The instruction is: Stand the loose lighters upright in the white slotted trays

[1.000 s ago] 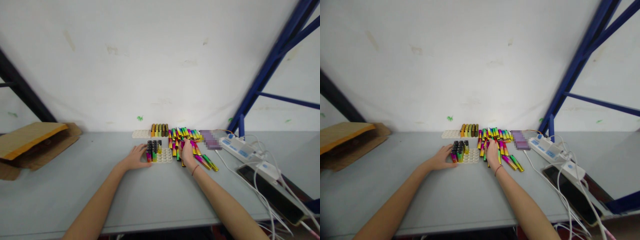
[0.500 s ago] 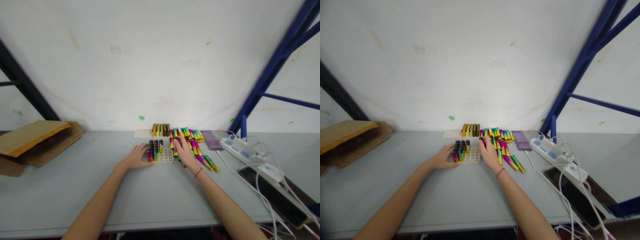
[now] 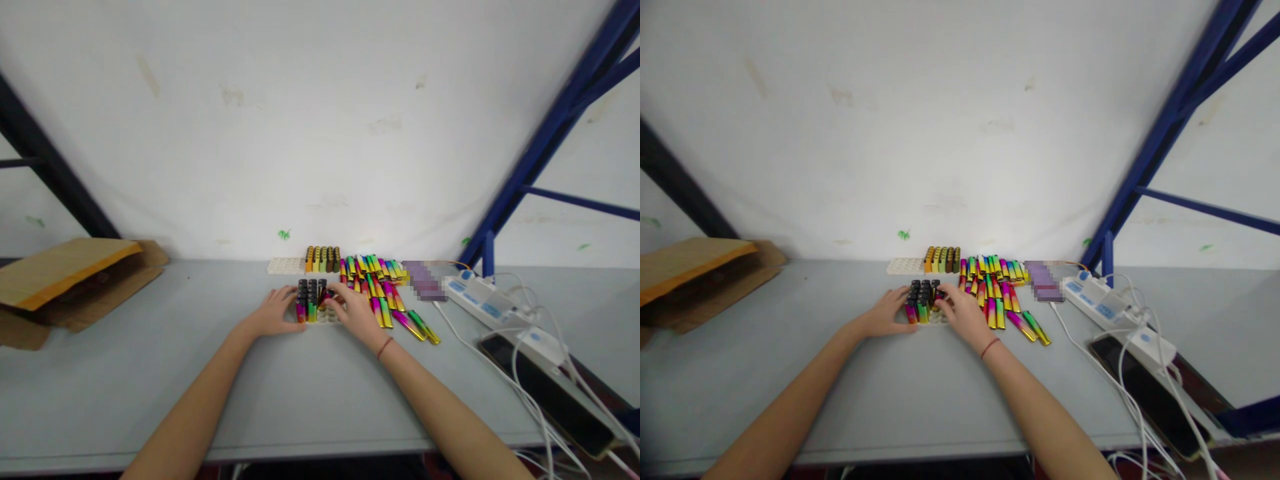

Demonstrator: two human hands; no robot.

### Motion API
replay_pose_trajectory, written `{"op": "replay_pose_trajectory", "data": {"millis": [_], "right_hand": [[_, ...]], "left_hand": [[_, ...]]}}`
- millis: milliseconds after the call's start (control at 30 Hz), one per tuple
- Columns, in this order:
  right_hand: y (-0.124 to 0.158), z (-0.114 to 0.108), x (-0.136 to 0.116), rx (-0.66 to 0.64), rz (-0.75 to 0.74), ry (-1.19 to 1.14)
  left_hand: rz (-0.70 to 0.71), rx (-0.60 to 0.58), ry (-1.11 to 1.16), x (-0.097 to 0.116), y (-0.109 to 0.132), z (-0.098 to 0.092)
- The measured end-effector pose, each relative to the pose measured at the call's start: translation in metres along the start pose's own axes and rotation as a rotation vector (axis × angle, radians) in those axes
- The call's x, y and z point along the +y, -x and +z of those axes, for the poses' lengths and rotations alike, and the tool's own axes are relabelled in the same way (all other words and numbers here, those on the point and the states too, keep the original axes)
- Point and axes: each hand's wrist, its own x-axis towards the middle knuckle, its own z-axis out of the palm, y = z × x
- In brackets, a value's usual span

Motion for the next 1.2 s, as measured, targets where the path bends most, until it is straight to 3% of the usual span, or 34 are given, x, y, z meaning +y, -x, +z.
{"op": "replay_pose_trajectory", "data": {"millis": [367, 500, 633, 733, 867, 1067, 1200], "right_hand": [[-0.002, -0.009, -0.008, -0.138, -0.126, 0.369], [-0.006, -0.035, -0.016, -0.191, -0.092, 0.465], [-0.004, -0.091, -0.003, -0.158, 0.24, 0.597], [0.005, -0.126, 0.016, -0.359, 0.51, 0.588], [0.014, -0.133, 0.027, -0.538, 0.775, 0.568], [0.014, -0.118, 0.028, -0.533, 0.676, 0.619], [0.016, -0.124, 0.036, -0.436, 0.528, 0.435]], "left_hand": [[-0.005, 0.002, -0.008, 0.0, 0.0, 0.0], [-0.004, -0.003, 0.006, -0.001, 0.0, 0.0], [0.006, 0.009, 0.015, -0.001, 0.0, -0.001], [0.007, 0.007, 0.01, -0.001, 0.001, -0.002], [0.01, 0.022, 0.013, -0.003, 0.001, -0.001], [0.037, 0.04, 0.018, -0.007, 0.002, 0.002], [0.034, 0.022, -0.005, -0.008, 0.005, 0.003]]}}
